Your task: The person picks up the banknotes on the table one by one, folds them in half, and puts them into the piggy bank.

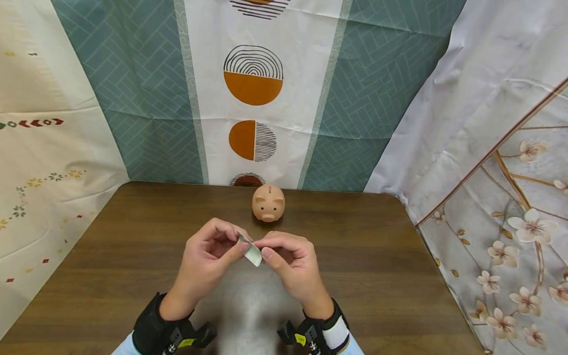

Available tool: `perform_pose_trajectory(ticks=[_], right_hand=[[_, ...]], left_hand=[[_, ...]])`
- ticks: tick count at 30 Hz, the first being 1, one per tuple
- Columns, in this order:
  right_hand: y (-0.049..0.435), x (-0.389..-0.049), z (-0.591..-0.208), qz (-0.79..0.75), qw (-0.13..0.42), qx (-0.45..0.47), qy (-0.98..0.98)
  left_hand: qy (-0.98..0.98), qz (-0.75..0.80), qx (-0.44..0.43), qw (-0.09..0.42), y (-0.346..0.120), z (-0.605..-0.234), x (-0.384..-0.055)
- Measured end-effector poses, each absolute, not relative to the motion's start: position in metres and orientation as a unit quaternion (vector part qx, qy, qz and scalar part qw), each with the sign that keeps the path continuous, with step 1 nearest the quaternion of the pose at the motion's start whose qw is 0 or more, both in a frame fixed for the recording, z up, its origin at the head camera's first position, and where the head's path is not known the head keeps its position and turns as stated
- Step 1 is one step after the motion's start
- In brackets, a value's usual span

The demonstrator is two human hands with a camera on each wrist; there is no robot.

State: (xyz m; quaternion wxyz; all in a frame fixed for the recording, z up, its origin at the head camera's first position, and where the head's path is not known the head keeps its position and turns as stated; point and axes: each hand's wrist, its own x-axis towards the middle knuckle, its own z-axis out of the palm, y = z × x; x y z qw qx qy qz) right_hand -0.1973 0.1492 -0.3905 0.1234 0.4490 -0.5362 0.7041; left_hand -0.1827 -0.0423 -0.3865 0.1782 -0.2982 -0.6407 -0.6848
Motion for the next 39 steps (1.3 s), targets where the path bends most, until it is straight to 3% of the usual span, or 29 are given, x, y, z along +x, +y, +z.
perform_pose_trajectory(ticks=[8,15,24,30,39], right_hand=[[0.1471,-0.1971,-0.3933,0.712,0.123,0.456,-0.52],[0.1461,-0.1942,-0.3913,0.707,0.152,0.416,-0.551],[0.1468,-0.1949,-0.3886,0.686,0.216,0.352,-0.598],[0.1466,-0.1966,-0.3866,0.677,0.197,0.406,-0.582],[0.144,-0.1945,-0.3864,0.692,0.168,0.408,-0.571]], left_hand=[[-0.639,-0.651,-0.378,0.159,-0.0369,-0.3873,-0.1818],[-0.633,-0.622,-0.423,0.183,-0.0357,-0.3889,-0.1815],[-0.649,-0.61,-0.404,0.21,-0.0372,-0.3871,-0.1834],[-0.639,-0.621,-0.385,0.239,-0.0406,-0.3874,-0.1861],[-0.645,-0.652,-0.341,0.204,-0.0422,-0.3861,-0.183]])
